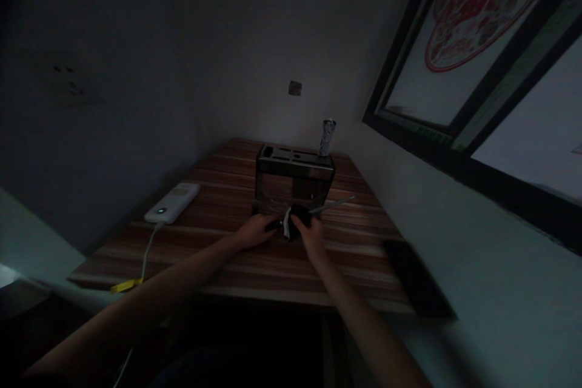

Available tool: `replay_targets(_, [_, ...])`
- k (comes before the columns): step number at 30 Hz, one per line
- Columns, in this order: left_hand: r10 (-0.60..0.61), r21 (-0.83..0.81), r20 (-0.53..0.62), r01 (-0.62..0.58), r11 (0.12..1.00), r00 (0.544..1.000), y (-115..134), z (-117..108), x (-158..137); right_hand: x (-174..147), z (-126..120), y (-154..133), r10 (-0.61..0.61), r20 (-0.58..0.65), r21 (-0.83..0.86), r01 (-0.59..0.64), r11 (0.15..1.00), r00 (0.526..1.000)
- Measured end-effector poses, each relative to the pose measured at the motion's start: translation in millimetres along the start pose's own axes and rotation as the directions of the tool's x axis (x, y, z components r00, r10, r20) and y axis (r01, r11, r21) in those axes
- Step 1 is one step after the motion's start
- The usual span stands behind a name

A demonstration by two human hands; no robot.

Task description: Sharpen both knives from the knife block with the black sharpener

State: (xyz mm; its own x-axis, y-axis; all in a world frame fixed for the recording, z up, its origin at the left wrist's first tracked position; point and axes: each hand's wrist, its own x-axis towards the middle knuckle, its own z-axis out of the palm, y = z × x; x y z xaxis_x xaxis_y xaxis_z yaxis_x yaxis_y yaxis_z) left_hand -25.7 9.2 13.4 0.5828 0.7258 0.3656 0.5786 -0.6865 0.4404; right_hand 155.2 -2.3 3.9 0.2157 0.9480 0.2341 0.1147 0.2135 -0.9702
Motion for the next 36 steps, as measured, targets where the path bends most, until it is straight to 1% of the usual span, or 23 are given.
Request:
replay_targets(2, [0.005, 0.008, 0.01, -0.005, 1.0, 1.0, -1.6, 0.9, 0.1, -3.7, 4.8, -0.2, 0.005, 0.05, -0.055, -0.003, 0.998, 0.999])
replay_targets(6, [0.004, 0.013, 0.028, -0.005, 1.0, 1.0, -3.0, 1.6, 0.4, -6.7, 7.9, -0.4, -0.018, 0.047, -0.104, 0.023, 0.994, 0.999])
replay_targets(13, [0.008, 0.013, 0.011, -0.009, 1.0, 1.0, -3.2, 1.3, 0.1, -6.6, 8.7, -0.5, -0.017, 0.036, -0.025, 0.018, 1.0, 0.999])
replay_targets(17, [0.008, 0.011, 0.014, -0.008, 1.0, 1.0, -2.8, 1.5, 0.3, -7.1, 9.2, -4.5, -0.004, 0.018, -0.023, 0.004, 1.0, 1.0])
replay_targets(21, [-0.015, 0.012, 0.017, 0.015, 1.0, 1.0, -1.5, 1.4, 0.6, -7.3, 6.9, -11.1, -0.041, 0.027, -0.042, 0.042, 0.998, 0.999])
replay_targets(24, [-0.028, 0.007, 0.012, 0.028, 1.0, 1.0, -0.4, 0.8, 1.1, -6.7, 4.7, -13.7, -0.06, 0.03, -0.021, 0.061, 0.998, 0.998])
replay_targets(32, [-0.016, -0.008, 0.004, 0.016, 1.0, 1.0, -1.6, -0.1, 3.8, -2.7, 1.1, -11.0, -0.064, -0.014, 0.067, 0.065, 0.996, 0.998])
replay_targets(36, [-0.017, -0.025, 0.006, 0.017, 1.0, 1.0, 1.5, -3.2, 3.3, 1.4, -4.8, -12.4, -0.084, -0.084, 0.084, 0.091, 0.992, 0.993])
